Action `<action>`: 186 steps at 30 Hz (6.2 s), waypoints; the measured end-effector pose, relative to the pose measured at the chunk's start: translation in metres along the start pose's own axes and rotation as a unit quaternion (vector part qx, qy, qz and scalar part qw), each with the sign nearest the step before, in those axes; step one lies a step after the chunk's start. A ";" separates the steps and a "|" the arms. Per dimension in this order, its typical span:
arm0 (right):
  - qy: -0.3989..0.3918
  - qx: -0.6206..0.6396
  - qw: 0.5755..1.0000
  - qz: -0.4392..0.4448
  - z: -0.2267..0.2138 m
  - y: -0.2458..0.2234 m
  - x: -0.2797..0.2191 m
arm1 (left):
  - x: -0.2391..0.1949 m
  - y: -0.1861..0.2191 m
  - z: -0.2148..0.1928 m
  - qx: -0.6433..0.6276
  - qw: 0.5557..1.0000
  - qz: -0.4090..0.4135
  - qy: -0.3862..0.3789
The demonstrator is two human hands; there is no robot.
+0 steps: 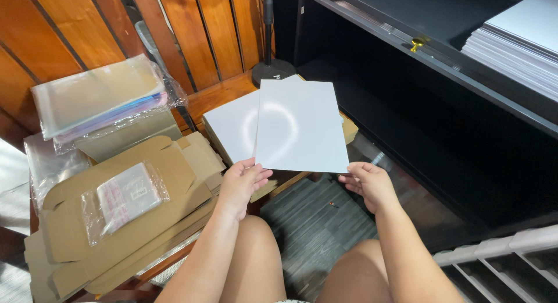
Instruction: The person repeatedly picks up stacks of white paper from a wooden chair and places them onto a black shelf. The person handles the paper by hand, stacking it neatly on the shelf.
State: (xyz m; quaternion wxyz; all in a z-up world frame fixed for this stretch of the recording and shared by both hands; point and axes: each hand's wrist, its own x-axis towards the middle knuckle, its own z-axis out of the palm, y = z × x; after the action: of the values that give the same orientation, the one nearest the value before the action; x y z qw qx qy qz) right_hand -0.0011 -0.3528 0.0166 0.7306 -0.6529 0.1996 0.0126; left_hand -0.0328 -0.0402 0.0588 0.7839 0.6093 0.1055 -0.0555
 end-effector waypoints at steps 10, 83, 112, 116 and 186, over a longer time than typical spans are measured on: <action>0.021 -0.007 0.999 -0.038 -0.011 -0.005 0.034 | -0.001 0.000 0.027 0.065 0.998 0.005 0.013; 0.024 0.205 0.969 -0.135 -0.036 -0.190 -0.097 | -0.003 0.140 0.125 -0.191 0.957 0.196 -0.097; 0.268 0.168 0.924 -0.213 -0.263 -0.290 -0.054 | 0.057 0.168 0.437 -0.037 0.949 0.220 -0.222; 0.287 0.141 0.928 -0.192 -0.273 -0.292 -0.045 | 0.070 0.161 0.454 -0.042 0.949 0.205 -0.235; 0.514 -0.396 0.613 -0.450 -0.267 -0.244 -0.031 | 0.078 0.123 0.454 0.150 0.951 0.225 -0.151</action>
State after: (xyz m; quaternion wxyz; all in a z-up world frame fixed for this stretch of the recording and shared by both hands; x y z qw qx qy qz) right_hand -0.0353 -0.6374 0.2399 0.0923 -0.7862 0.1997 -0.5775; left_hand 0.1135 -0.4455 0.2637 0.6823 0.7123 -0.1636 0.0163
